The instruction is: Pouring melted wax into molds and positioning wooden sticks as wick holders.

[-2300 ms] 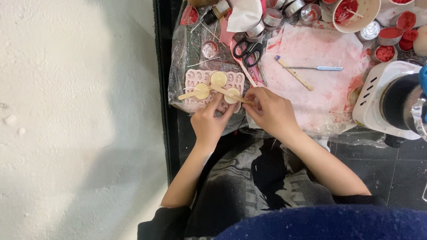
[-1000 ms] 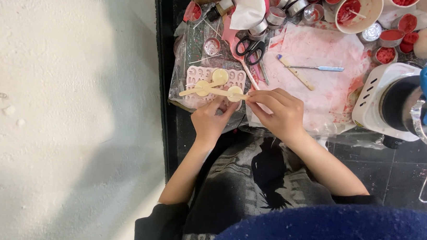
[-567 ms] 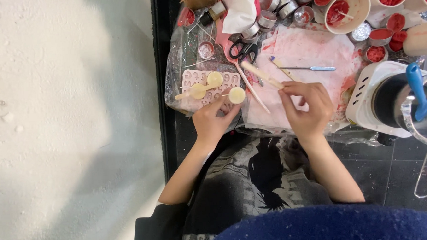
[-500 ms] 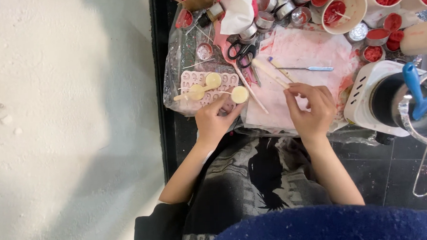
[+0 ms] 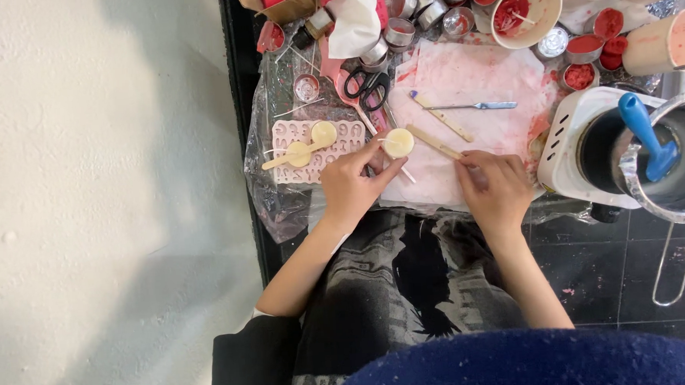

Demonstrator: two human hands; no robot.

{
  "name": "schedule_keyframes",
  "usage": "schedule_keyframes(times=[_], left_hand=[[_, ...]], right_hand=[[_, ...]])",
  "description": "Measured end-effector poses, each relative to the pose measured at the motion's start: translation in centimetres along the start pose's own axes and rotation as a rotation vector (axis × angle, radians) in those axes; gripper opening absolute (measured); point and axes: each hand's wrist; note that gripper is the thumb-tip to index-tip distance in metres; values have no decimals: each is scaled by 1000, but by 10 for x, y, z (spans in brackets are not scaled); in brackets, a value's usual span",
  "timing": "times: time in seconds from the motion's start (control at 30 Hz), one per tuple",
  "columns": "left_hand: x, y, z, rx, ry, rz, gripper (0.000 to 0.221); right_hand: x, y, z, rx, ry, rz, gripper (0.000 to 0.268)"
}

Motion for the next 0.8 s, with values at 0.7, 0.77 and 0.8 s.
schedule_keyframes(times=[0.7,0.77,0.8], left_hand=[[11,-19,-4,276,69,90,41],[11,-21,-5,283,62,100,41],[11,-21,-5,288,55,108,41]], right_hand=[[8,-4,6,3,-38,25,19],[9,-3,7,19,-32,53,19],[10,-2,7,33,-29,81,18]])
Point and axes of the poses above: each hand's wrist, its own x-axis towards the middle knuckle, its own y-axis out of the palm, z = x × y, and after that the axes turned 4 degrees about -x, right-handed
